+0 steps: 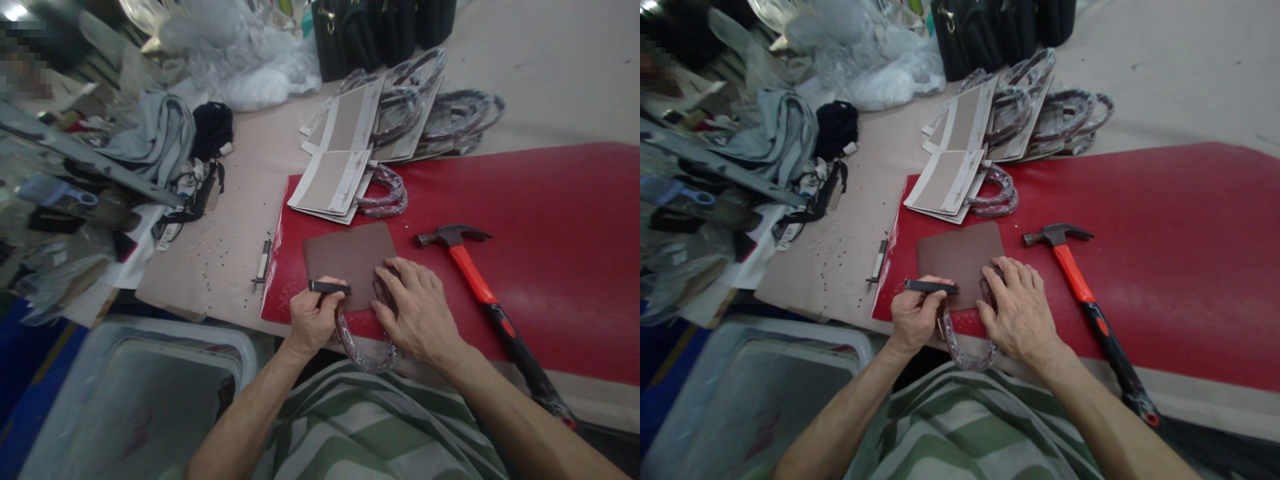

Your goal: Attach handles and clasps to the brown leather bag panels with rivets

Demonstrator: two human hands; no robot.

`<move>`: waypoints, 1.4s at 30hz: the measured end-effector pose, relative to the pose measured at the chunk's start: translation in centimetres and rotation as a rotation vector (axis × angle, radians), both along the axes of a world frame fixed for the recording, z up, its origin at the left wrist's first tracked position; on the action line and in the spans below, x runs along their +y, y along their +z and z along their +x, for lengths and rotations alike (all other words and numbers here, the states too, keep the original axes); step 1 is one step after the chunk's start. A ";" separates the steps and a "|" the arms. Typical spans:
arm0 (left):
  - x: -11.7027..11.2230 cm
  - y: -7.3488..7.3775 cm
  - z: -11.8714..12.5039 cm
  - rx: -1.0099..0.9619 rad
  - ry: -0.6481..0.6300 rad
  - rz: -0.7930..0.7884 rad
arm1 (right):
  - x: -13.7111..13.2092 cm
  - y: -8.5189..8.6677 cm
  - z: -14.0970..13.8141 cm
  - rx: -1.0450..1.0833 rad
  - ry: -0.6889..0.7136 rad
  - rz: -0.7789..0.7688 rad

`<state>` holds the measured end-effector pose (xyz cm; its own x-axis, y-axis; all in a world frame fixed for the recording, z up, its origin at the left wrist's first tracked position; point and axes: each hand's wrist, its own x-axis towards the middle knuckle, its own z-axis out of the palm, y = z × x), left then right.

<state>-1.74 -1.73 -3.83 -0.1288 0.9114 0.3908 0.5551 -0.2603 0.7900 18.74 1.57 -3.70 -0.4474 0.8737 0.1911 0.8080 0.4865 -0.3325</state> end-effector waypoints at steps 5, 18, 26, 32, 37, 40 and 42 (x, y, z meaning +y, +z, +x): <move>0.3 0.0 0.7 -0.013 -0.063 -0.007 | 0.0 0.1 0.1 0.006 -0.001 -0.001; 0.8 0.2 1.4 0.052 -0.082 0.039 | -0.1 0.1 0.2 0.024 0.000 -0.008; 0.4 -0.3 1.8 0.132 -0.041 0.114 | 0.0 0.2 0.2 0.029 -0.002 -0.004; 1.2 0.5 2.3 0.175 -0.073 -0.016 | -0.1 0.1 0.3 0.018 0.001 0.000; 2.1 1.2 2.0 0.139 -0.141 -0.111 | -0.1 0.2 0.2 0.016 -0.003 0.006; 1.7 0.7 1.7 0.091 -0.127 -0.065 | -0.1 0.2 0.2 0.027 -0.006 0.014; 1.5 0.4 1.6 0.066 -0.108 -0.043 | -0.2 0.1 0.1 0.029 -0.004 0.015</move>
<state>-0.09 -0.21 -3.39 -0.0046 0.9346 0.3557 0.5765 -0.2882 0.7646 18.88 1.42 -3.59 -0.4378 0.8725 0.2169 0.8000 0.4881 -0.3488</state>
